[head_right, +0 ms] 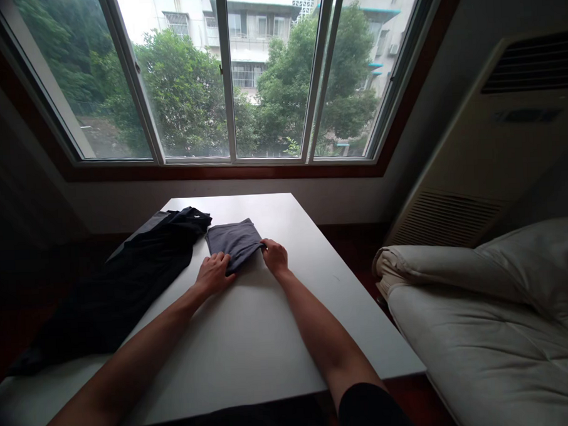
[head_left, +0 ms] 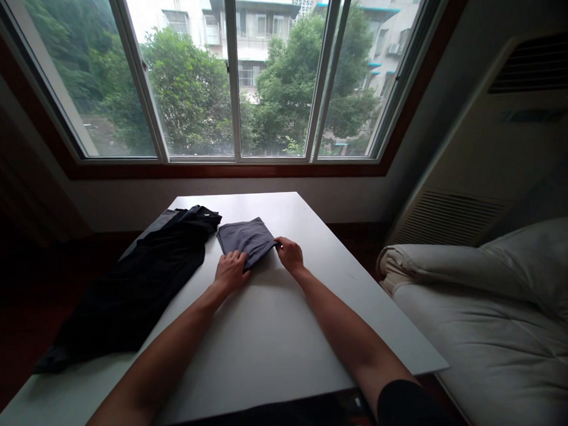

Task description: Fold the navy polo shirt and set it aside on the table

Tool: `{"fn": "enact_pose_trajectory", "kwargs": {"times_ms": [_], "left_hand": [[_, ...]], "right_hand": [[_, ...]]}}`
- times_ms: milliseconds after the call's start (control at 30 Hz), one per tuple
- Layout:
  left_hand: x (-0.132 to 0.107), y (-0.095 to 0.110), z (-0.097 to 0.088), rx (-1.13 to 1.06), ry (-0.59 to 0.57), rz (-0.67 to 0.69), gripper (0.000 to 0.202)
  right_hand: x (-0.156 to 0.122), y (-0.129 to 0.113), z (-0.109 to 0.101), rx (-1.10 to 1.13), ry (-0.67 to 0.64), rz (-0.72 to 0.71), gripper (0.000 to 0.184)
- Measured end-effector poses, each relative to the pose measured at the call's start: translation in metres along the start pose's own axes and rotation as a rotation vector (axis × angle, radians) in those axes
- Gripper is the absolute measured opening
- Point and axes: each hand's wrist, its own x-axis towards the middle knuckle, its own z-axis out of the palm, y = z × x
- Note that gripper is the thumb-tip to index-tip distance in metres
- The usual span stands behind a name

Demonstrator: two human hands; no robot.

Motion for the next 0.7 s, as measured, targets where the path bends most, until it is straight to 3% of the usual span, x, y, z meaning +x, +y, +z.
{"fn": "enact_pose_trajectory", "kwargs": {"times_ms": [100, 200, 367, 500, 700], "left_hand": [[0.003, -0.001, -0.004, -0.008, 0.033, -0.01, 0.026], [0.01, -0.017, -0.015, -0.024, 0.076, -0.035, 0.028], [0.018, -0.051, -0.051, -0.13, 0.145, -0.063, 0.026], [0.019, -0.052, -0.09, -0.323, 0.356, -0.067, 0.026], [0.015, -0.021, -0.165, -0.512, 0.613, 0.059, 0.023]], "right_hand": [[0.002, -0.007, -0.007, 0.061, 0.029, -0.042, 0.029], [0.005, -0.012, -0.014, 0.101, 0.075, -0.063, 0.029], [0.014, -0.023, -0.034, 0.173, 0.124, -0.083, 0.027], [0.023, -0.042, -0.072, 0.254, 0.225, -0.123, 0.025], [0.027, -0.076, -0.151, 0.41, 0.505, -0.15, 0.025]]}}
